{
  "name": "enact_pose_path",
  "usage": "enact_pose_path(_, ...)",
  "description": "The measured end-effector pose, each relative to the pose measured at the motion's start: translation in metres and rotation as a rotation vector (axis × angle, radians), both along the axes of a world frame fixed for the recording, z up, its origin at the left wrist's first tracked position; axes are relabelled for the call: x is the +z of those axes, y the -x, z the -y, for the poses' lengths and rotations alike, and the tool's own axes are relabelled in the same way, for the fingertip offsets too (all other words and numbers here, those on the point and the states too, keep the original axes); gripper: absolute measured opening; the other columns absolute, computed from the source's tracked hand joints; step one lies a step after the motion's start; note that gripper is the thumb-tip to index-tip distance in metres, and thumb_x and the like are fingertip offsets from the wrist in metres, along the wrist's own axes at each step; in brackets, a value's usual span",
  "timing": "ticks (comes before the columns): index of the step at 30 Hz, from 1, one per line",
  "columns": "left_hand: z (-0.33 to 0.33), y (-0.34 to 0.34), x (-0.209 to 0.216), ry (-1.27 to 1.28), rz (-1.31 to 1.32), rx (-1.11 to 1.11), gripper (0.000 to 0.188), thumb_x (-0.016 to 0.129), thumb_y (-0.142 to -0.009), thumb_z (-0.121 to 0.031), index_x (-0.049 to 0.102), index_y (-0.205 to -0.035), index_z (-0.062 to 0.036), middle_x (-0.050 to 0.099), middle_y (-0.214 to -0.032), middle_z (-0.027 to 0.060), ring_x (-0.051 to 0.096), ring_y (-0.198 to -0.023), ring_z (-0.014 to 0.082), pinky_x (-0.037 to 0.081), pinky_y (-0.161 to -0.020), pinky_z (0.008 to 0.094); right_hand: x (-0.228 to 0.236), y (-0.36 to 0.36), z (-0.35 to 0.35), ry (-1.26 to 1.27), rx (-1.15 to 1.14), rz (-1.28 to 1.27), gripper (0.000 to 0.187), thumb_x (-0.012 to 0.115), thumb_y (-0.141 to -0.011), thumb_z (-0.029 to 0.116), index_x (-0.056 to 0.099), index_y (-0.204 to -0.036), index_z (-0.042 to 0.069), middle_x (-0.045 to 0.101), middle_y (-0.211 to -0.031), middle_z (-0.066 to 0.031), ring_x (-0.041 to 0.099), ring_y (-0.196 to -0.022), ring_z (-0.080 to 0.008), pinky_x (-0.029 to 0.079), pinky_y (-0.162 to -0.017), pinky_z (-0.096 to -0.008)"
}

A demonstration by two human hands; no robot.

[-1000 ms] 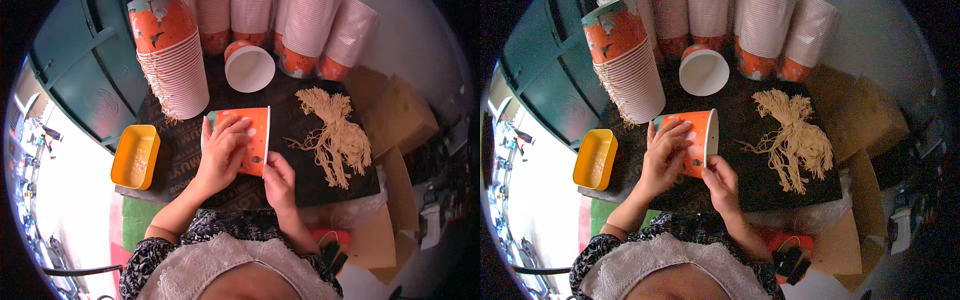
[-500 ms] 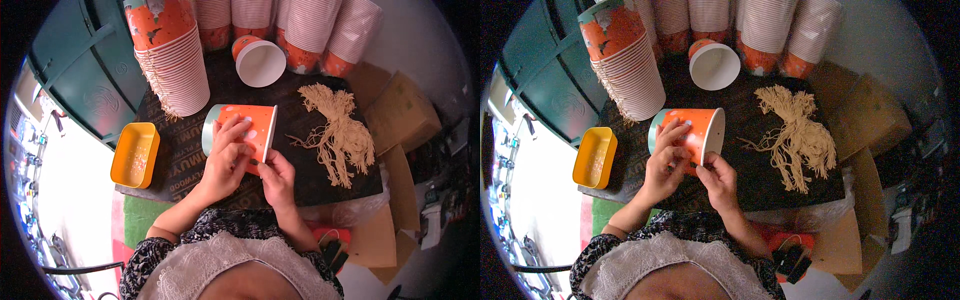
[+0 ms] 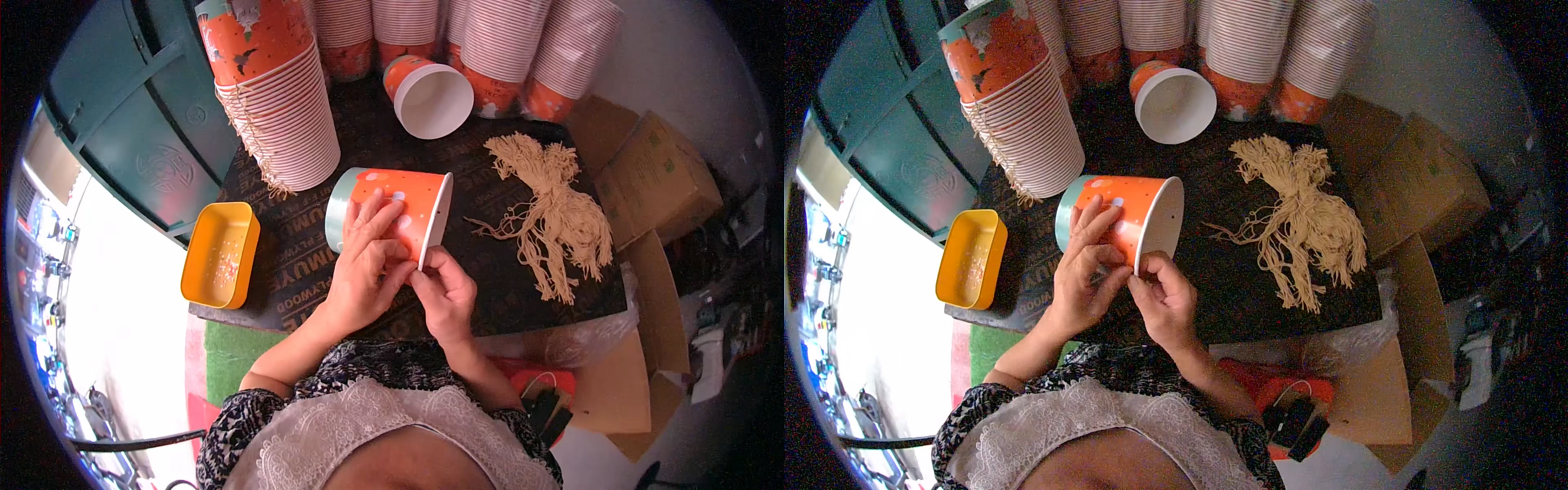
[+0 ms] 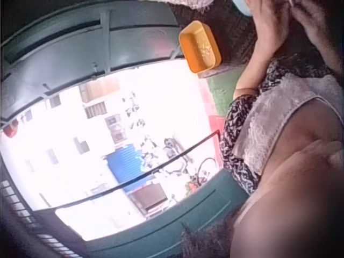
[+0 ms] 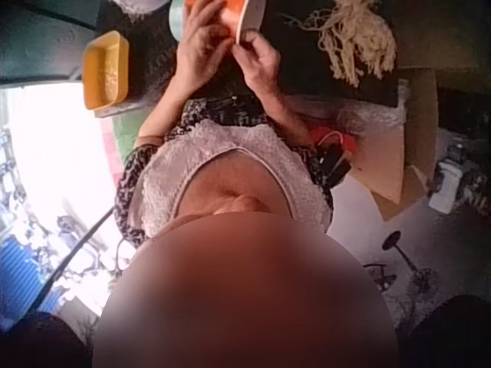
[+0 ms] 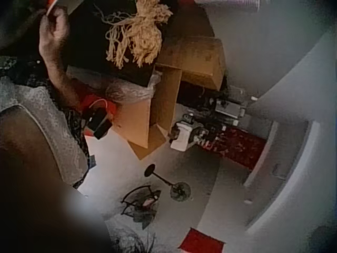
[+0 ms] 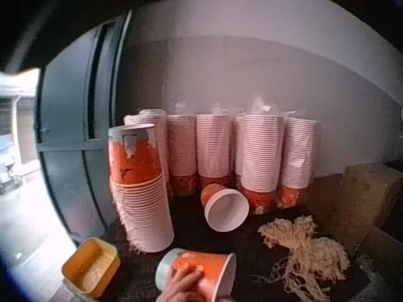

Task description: The recorder is attaching strings to paper cups at a workbench.

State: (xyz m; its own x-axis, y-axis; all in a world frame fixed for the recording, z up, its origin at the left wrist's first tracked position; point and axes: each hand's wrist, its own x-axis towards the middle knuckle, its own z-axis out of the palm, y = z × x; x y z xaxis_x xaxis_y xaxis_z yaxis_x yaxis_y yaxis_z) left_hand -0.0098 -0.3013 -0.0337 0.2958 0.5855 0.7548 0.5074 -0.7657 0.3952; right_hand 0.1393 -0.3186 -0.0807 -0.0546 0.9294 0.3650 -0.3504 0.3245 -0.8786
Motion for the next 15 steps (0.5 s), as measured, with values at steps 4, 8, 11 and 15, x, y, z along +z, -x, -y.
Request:
enact_pose_path(4, 0.001, -0.001, -0.002, -0.006, -0.001, 0.010, 0.031, 0.076, -0.073, -0.002, 0.054, -0.094, -0.0046, 0.046, -0.143, 0.0234, 0.034, -0.140, 0.0464, 0.017, -0.115, 0.0621, -0.001, 0.001, 0.002, 0.001, -0.006, 0.015, 0.009, 0.061, -0.092, 0.000, 0.059, -0.099, 0.002, 0.052, -0.091, 0.0054, 0.045, -0.075, -0.0008, 0.038, -0.066, -0.0167)
enact_pose_path(8, 0.001, 0.000, -0.009, -0.078, -0.018, 0.025, 0.031, 0.072, -0.074, 0.001, 0.051, -0.096, -0.0041, 0.048, -0.138, 0.0246, 0.038, -0.136, 0.0474, 0.020, -0.114, 0.0624, -0.001, 0.004, 0.005, -0.024, -0.024, 0.047, 0.008, 0.061, -0.092, 0.000, 0.059, -0.098, 0.003, 0.051, -0.090, 0.0063, 0.043, -0.072, -0.0004, 0.036, -0.063, -0.0162)
enact_pose_path(11, 0.002, -0.001, -0.009, -0.146, -0.030, 0.054, 0.031, 0.070, -0.074, 0.004, 0.050, -0.096, -0.0040, 0.051, -0.131, 0.0238, 0.042, -0.133, 0.0475, 0.025, -0.112, 0.0624, -0.001, 0.006, 0.006, -0.022, -0.062, 0.097, 0.010, 0.062, -0.089, -0.001, 0.058, -0.097, 0.003, 0.054, -0.089, 0.0027, 0.047, -0.069, -0.0038, 0.039, -0.061, -0.0183)
enact_pose_path(15, -0.001, 0.027, -0.002, -0.190, -0.030, 0.253, 0.031, 0.067, -0.070, 0.009, 0.050, -0.093, -0.0032, 0.054, -0.127, 0.0210, 0.047, -0.127, 0.0460, 0.034, -0.107, 0.0591, 0.020, -0.001, 0.001, -0.271, -0.371, 0.414, 0.016, 0.066, -0.083, -0.004, 0.058, -0.096, 0.002, 0.058, -0.090, -0.0099, 0.059, -0.072, -0.0198, 0.047, -0.063, -0.0306)
